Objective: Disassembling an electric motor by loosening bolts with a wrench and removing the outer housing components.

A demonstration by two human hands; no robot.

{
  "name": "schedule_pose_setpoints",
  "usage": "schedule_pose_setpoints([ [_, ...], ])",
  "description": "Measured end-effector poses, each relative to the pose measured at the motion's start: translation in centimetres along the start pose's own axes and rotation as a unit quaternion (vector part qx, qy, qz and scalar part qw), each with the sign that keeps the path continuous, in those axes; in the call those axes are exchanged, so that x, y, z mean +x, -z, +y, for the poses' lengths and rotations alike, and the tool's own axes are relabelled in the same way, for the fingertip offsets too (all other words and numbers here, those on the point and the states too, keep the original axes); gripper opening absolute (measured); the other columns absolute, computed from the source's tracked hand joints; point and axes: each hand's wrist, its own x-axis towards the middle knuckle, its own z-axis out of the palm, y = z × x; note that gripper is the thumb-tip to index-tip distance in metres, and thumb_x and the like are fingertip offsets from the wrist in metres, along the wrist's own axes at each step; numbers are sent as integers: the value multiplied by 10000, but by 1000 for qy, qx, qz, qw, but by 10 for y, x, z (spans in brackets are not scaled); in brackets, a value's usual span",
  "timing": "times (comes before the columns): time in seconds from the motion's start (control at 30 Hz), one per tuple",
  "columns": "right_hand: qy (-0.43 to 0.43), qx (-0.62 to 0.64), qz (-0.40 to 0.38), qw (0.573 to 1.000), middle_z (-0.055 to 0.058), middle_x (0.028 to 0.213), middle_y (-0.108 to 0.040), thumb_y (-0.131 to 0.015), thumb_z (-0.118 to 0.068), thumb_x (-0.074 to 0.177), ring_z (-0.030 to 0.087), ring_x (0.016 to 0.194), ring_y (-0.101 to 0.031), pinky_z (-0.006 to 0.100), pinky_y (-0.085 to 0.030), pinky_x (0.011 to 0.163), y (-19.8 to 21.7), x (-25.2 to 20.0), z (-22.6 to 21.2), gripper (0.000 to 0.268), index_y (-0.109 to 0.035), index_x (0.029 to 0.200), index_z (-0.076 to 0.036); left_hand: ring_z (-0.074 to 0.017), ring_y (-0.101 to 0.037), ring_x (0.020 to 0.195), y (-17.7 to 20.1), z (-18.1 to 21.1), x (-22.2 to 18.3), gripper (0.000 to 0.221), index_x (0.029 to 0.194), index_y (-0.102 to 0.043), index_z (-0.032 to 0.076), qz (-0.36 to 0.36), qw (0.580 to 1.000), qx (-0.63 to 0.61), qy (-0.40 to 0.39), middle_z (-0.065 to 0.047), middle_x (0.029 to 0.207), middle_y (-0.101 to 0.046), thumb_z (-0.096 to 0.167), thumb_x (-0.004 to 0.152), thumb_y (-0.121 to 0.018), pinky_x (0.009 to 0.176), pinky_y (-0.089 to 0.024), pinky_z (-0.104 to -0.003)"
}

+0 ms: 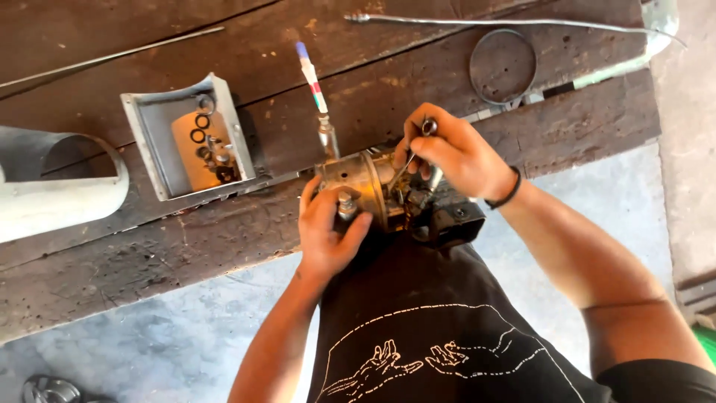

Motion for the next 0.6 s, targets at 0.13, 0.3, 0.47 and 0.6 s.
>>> schedule_pose_setpoints([
  [0.13, -155, 49, 1, 987, 208, 802, -654, -499, -74, 966, 238, 690, -671, 327, -591, 539, -5, 24, -5, 142, -563, 1049, 22, -266, -738, 881, -4, 1, -2, 288, 1050, -672, 75, 25, 1000, -1, -11, -51, 962, -752, 290, 892, -779, 1151, -361, -548],
  [0.3, -215, 26, 2, 976, 189, 791, -640, -491, -124, 980, 226, 671, -657, 331, -589, 530, -7, 54, 8, 176, -571, 1072, 3, -258, -735, 857, -9, 4, 2, 273, 1071, -676, 77, 50, 998, 11, -19, -43, 963, -752, 277, 908, -766, 1137, -388, -551],
  [0.47, -264, 9, -6, 965, 174, 786, -640, -508, -160, 993, 241, 667, -680, 346, -600, 536, -14, 71, 28, 217, -601, 1119, -9, -275, -710, 789, -9, 2, 2, 254, 1061, -681, 61, 54, 998, 10, -33, -61, 944, -745, 238, 899, -765, 1119, -400, -559],
  [0.6, -272, -16, -22, 962, 187, 787, -656, -514, -168, 995, 255, 663, -697, 359, -608, 532, -17, 77, 27, 227, -616, 1129, -16, -268, -706, 784, -10, -2, -1, 238, 1034, -671, 55, 45, 998, 16, -37, -53, 943, -744, 227, 894, -759, 1103, -406, -572],
])
